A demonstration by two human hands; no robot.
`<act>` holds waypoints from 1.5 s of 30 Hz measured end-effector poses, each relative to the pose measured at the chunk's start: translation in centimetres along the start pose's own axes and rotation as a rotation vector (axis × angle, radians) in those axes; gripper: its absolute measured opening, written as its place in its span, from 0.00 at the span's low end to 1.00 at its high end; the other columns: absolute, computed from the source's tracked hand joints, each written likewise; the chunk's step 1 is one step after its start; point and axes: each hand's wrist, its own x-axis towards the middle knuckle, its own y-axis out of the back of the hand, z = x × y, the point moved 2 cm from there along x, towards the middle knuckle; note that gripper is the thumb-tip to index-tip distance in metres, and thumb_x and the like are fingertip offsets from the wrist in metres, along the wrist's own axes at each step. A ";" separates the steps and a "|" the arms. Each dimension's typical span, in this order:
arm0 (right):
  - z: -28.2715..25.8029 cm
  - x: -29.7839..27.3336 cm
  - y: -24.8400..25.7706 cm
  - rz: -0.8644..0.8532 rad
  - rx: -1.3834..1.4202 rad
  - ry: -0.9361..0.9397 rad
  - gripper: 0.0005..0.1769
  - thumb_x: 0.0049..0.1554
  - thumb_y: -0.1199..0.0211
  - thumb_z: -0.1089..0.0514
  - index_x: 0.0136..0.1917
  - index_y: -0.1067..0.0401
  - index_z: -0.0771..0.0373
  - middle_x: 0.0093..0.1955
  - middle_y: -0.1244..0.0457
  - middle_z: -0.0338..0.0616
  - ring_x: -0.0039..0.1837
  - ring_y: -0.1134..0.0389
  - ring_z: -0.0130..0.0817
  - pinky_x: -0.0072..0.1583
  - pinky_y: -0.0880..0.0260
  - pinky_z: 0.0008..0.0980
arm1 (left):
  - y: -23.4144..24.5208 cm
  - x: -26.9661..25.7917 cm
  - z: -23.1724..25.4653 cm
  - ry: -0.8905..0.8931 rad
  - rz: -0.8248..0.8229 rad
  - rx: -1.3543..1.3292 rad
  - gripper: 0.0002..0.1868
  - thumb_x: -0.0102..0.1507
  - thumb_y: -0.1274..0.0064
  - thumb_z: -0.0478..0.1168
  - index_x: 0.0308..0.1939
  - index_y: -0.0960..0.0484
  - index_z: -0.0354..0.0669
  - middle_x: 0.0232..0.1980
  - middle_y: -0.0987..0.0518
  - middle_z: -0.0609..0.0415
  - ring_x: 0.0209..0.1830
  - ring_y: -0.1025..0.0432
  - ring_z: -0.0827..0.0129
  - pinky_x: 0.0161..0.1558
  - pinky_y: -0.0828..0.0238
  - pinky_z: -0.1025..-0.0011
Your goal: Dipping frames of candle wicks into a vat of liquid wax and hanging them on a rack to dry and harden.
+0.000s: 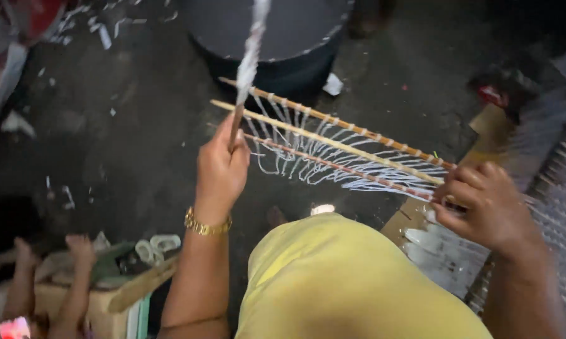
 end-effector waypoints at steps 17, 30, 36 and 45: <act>1.5 1.4 -2.3 -0.153 -0.097 -0.012 0.12 0.48 0.32 0.41 0.46 0.21 0.38 0.49 0.33 0.28 0.57 0.38 0.39 0.57 0.37 0.44 | 1.4 -1.2 -3.5 0.036 -0.055 0.147 0.31 0.67 0.57 0.29 0.75 0.30 0.53 0.20 0.24 0.59 0.11 0.46 0.73 0.19 0.54 0.66; 0.9 2.8 -1.2 -0.168 -0.107 0.070 0.11 0.49 0.30 0.43 0.47 0.22 0.36 0.52 0.32 0.27 0.57 0.38 0.38 0.55 0.38 0.43 | 1.8 1.3 -3.9 0.100 0.005 0.205 0.31 0.71 0.57 0.35 0.79 0.40 0.51 0.23 0.26 0.54 0.16 0.34 0.64 0.22 0.43 0.61; 1.9 2.2 -2.0 -0.183 -0.143 0.078 0.13 0.48 0.31 0.39 0.48 0.21 0.35 0.53 0.33 0.25 0.56 0.38 0.37 0.56 0.38 0.43 | 1.4 1.5 -2.8 0.143 -0.058 0.177 0.29 0.69 0.59 0.34 0.76 0.32 0.50 0.23 0.23 0.53 0.13 0.38 0.66 0.19 0.48 0.61; 1.6 2.6 -1.4 -0.133 -0.104 0.144 0.11 0.50 0.32 0.40 0.48 0.22 0.36 0.50 0.33 0.28 0.53 0.38 0.38 0.55 0.40 0.43 | 0.1 0.9 -2.7 0.084 -0.057 0.183 0.30 0.67 0.57 0.32 0.74 0.30 0.52 0.30 0.15 0.50 0.11 0.41 0.69 0.17 0.49 0.63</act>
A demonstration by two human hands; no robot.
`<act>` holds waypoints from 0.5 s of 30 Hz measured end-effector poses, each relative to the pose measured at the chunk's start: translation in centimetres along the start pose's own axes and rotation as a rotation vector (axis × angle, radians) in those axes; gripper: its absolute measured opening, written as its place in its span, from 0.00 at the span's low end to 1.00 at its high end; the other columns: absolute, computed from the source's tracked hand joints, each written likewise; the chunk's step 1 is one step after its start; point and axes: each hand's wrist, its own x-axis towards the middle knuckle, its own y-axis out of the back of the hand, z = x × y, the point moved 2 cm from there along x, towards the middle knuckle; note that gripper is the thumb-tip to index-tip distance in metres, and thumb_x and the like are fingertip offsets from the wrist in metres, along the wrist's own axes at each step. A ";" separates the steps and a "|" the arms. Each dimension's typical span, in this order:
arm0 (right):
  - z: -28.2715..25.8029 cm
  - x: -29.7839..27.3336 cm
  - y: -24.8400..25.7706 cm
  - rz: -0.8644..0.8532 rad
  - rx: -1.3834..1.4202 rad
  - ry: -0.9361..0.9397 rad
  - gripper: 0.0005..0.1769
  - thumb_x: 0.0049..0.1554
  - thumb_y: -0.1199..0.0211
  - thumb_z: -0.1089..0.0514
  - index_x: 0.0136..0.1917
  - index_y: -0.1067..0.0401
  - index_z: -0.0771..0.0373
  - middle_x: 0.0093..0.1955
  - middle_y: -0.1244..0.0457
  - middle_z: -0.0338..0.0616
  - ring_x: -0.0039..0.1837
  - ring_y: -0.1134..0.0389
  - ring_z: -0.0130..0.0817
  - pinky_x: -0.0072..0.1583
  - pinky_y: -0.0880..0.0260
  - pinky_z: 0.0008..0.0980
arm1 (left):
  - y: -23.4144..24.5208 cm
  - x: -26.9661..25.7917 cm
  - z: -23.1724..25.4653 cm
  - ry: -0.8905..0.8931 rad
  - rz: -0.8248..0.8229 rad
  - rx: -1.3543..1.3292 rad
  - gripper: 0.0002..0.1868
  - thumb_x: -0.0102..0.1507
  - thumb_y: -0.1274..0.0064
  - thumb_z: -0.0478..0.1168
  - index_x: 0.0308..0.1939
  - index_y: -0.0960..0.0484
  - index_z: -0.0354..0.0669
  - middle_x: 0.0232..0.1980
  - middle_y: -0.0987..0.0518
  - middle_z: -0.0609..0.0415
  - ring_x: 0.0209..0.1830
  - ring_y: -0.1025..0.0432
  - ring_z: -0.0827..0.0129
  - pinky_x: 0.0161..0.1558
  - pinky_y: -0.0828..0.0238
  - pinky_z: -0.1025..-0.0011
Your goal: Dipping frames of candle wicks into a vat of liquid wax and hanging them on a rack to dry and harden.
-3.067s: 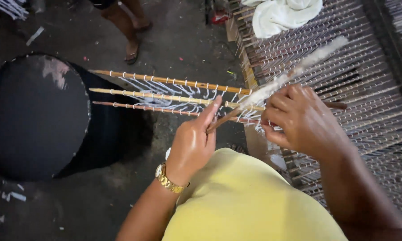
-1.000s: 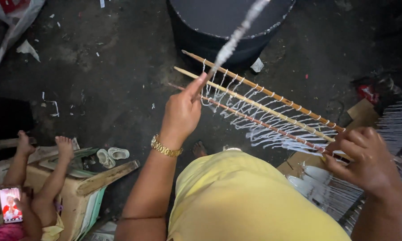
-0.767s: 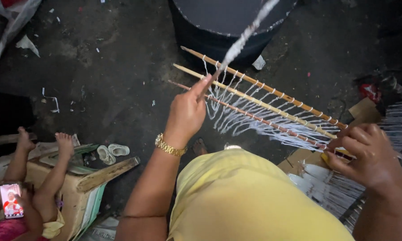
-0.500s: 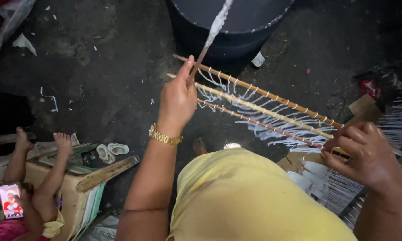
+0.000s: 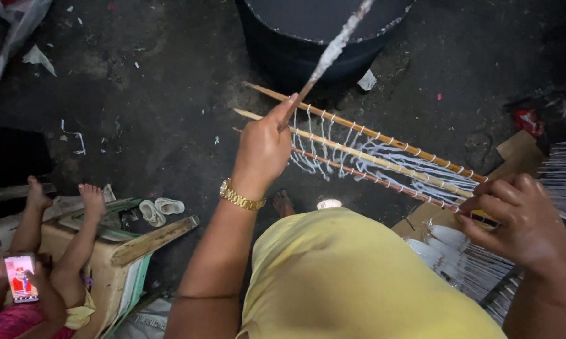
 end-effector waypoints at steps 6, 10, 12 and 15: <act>0.0 0.2 0.0 -0.017 -0.030 -0.013 0.12 0.50 0.31 0.40 0.48 0.23 0.36 0.51 0.33 0.28 0.53 0.39 0.38 0.53 0.39 0.42 | -1.1 -0.3 0.0 -0.020 -0.017 0.011 0.30 0.68 0.56 0.33 0.75 0.32 0.55 0.27 0.18 0.53 0.12 0.41 0.68 0.17 0.50 0.64; 0.2 0.3 -0.1 0.052 -0.025 0.013 0.12 0.49 0.29 0.42 0.48 0.24 0.39 0.52 0.33 0.29 0.54 0.39 0.41 0.53 0.38 0.44 | -1.9 -0.4 -0.2 -0.092 -0.016 0.024 0.31 0.67 0.57 0.30 0.76 0.31 0.52 0.17 0.27 0.57 0.12 0.47 0.70 0.19 0.56 0.65; 0.3 0.6 -0.1 0.058 -0.045 0.036 0.12 0.49 0.29 0.42 0.45 0.24 0.42 0.50 0.33 0.31 0.51 0.38 0.41 0.53 0.38 0.43 | -2.3 -0.4 -0.2 -0.126 -0.016 0.021 0.32 0.66 0.56 0.30 0.75 0.32 0.54 0.41 0.24 0.49 0.12 0.43 0.70 0.17 0.51 0.66; -0.2 0.8 0.2 0.048 -0.081 0.025 0.14 0.48 0.29 0.40 0.43 0.24 0.45 0.50 0.33 0.32 0.50 0.39 0.41 0.52 0.38 0.43 | -2.5 -0.4 0.2 -0.125 -0.033 0.031 0.33 0.66 0.55 0.30 0.76 0.34 0.53 0.46 0.19 0.47 0.12 0.43 0.69 0.17 0.51 0.65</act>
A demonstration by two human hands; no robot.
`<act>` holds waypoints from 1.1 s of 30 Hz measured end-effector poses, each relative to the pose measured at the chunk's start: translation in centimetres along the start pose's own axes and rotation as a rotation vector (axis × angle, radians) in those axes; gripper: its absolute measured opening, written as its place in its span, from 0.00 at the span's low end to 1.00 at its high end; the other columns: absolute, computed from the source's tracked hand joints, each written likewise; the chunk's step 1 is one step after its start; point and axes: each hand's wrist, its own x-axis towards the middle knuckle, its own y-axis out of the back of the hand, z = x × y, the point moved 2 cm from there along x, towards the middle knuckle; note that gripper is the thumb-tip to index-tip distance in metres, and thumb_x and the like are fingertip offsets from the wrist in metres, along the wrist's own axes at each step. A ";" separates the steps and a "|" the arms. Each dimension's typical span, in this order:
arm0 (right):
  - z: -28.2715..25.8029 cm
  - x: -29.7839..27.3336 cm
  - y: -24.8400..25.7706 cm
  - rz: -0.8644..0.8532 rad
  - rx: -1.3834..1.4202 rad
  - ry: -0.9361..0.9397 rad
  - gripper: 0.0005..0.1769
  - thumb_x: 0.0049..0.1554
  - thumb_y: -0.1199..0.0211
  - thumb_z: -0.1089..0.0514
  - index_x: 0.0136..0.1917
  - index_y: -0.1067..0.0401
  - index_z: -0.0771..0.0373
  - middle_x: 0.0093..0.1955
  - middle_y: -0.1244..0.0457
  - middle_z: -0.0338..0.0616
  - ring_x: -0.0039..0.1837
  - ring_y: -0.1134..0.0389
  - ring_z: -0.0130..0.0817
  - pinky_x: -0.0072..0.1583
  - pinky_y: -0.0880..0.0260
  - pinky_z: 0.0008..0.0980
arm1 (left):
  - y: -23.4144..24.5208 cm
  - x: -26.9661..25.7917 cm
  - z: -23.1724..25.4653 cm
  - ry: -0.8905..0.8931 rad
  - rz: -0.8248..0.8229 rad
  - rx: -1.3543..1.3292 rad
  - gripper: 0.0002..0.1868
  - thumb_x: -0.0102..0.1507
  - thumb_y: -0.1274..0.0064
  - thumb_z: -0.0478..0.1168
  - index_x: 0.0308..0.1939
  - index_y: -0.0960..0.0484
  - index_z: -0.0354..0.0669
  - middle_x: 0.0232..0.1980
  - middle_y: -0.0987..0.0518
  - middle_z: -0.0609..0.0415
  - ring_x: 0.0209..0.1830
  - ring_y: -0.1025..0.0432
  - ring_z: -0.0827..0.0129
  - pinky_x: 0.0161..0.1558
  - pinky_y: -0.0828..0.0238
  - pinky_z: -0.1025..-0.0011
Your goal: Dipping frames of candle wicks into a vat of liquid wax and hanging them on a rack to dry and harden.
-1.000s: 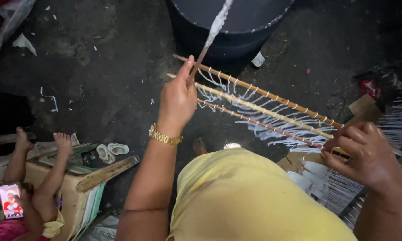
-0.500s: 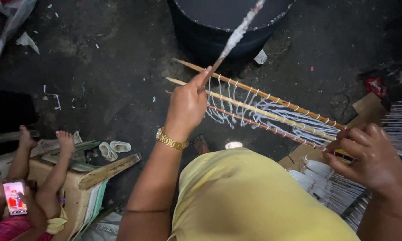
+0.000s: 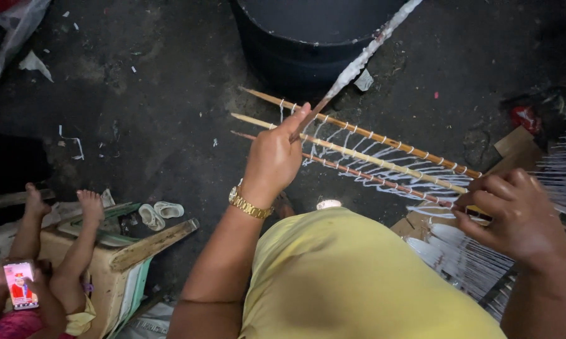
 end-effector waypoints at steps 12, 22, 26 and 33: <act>-0.9 0.8 1.0 0.069 0.062 0.040 0.11 0.50 0.29 0.44 0.46 0.24 0.43 0.50 0.35 0.31 0.50 0.42 0.41 0.49 0.42 0.42 | -1.0 -0.5 1.3 -0.024 -0.045 0.038 0.34 0.66 0.56 0.29 0.77 0.34 0.52 0.18 0.30 0.57 0.14 0.45 0.67 0.19 0.54 0.63; -1.9 0.8 1.8 0.100 0.138 0.029 0.11 0.51 0.28 0.46 0.46 0.23 0.45 0.49 0.34 0.30 0.51 0.42 0.42 0.50 0.44 0.43 | -2.2 -1.1 3.3 -0.114 -0.104 0.042 0.38 0.60 0.54 0.29 0.76 0.32 0.58 0.18 0.28 0.56 0.15 0.41 0.63 0.21 0.48 0.59; -2.4 1.0 2.4 0.137 0.146 0.059 0.09 0.52 0.28 0.47 0.44 0.24 0.47 0.48 0.34 0.31 0.50 0.40 0.43 0.50 0.44 0.43 | -2.6 -0.9 4.1 -0.049 -0.181 0.060 0.36 0.62 0.54 0.30 0.76 0.31 0.57 0.16 0.31 0.55 0.14 0.42 0.64 0.20 0.48 0.60; -1.7 0.5 1.2 0.070 0.121 -0.016 0.11 0.50 0.29 0.45 0.46 0.23 0.45 0.51 0.35 0.32 0.53 0.42 0.42 0.50 0.43 0.43 | 0.0 -1.9 1.4 0.031 -0.064 -0.229 0.34 0.66 0.58 0.32 0.78 0.36 0.57 0.20 0.39 0.66 0.18 0.47 0.75 0.21 0.50 0.71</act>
